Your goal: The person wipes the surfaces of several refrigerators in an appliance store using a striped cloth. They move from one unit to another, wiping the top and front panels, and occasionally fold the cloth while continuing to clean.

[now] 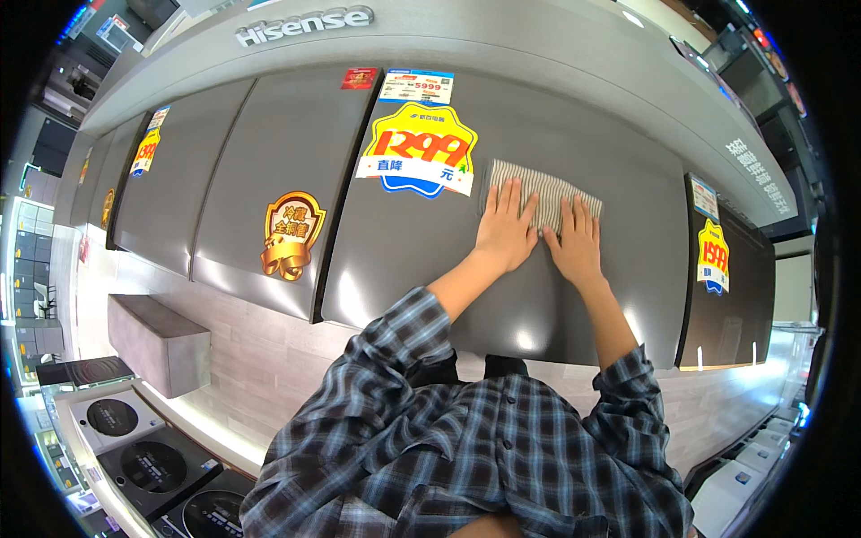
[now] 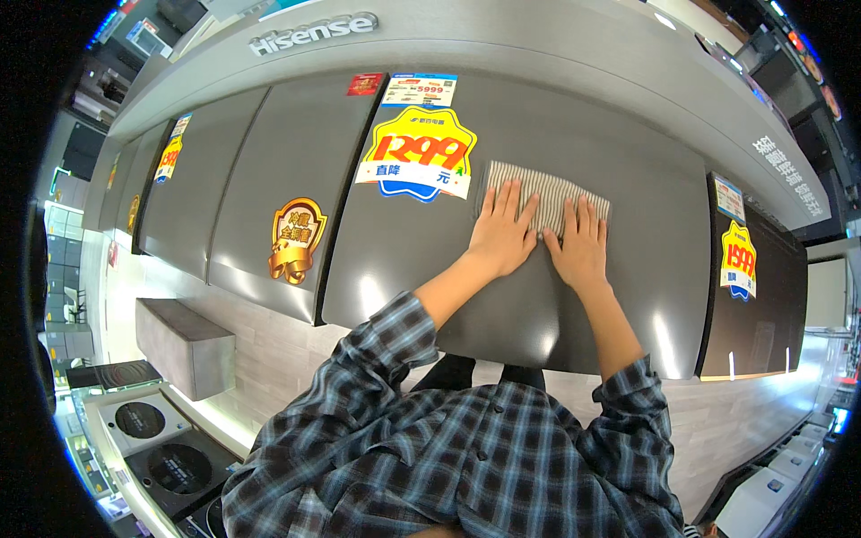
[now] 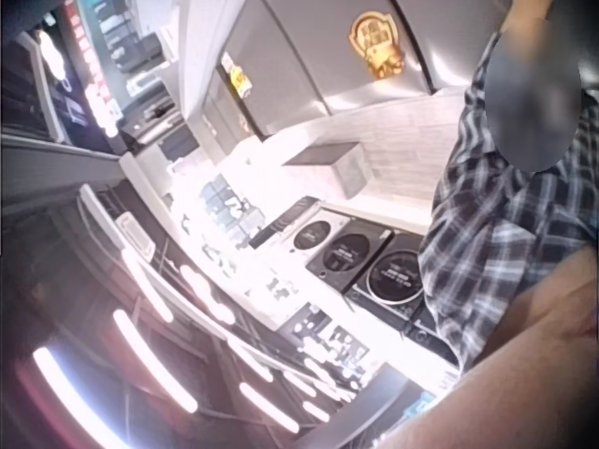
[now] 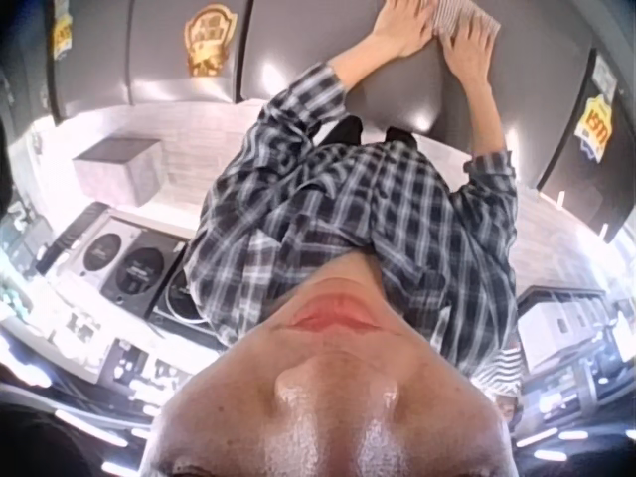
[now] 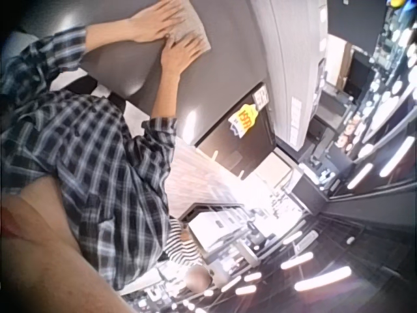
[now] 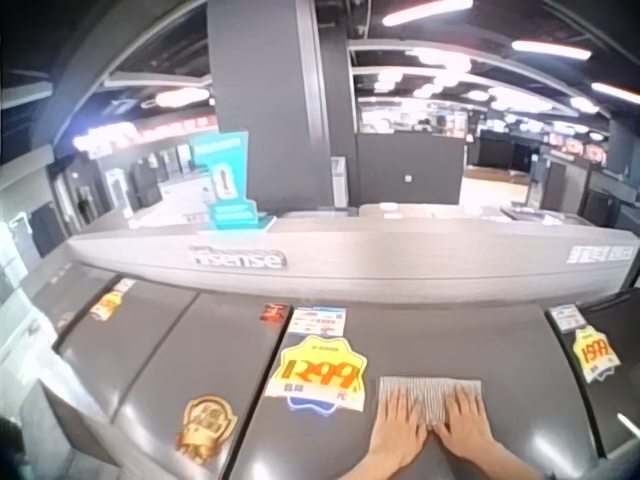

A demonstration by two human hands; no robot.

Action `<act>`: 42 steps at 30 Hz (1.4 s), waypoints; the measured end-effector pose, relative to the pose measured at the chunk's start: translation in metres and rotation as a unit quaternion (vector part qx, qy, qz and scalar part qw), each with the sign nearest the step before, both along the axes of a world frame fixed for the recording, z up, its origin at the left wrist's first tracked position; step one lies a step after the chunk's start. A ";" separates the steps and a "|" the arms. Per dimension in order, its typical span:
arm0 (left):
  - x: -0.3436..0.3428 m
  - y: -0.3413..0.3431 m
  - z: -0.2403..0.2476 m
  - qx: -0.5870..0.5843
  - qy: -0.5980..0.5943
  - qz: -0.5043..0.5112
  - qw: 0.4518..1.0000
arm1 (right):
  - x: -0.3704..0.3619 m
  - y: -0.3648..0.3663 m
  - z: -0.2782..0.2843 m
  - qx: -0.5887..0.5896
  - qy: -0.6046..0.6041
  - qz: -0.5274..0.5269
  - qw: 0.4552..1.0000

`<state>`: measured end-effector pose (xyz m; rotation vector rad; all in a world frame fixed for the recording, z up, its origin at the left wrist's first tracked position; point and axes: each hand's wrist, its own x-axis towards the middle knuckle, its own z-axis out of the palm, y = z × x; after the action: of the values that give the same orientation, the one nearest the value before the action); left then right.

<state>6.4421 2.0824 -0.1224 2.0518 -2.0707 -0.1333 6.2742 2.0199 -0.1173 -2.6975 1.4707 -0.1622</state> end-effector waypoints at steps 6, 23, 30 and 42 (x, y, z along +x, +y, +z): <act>0.008 0.074 0.008 -0.005 0.017 -0.044 0.999 | -0.008 0.070 0.021 0.002 -0.029 0.047 0.998; 0.165 0.155 0.016 0.005 -0.009 0.074 0.997 | 0.147 0.128 0.006 0.018 -0.063 0.168 0.984; 0.181 0.189 0.015 0.002 0.018 0.100 0.995 | 0.169 0.149 0.007 0.072 -0.017 0.187 0.980; 0.137 0.283 0.018 0.014 0.024 0.134 0.991 | 0.139 0.224 0.006 0.092 -0.074 0.290 0.950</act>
<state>6.5792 2.3655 -0.1043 2.2950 -1.7529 -0.1650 6.4136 2.2436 -0.1109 -2.7498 0.5771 -0.1752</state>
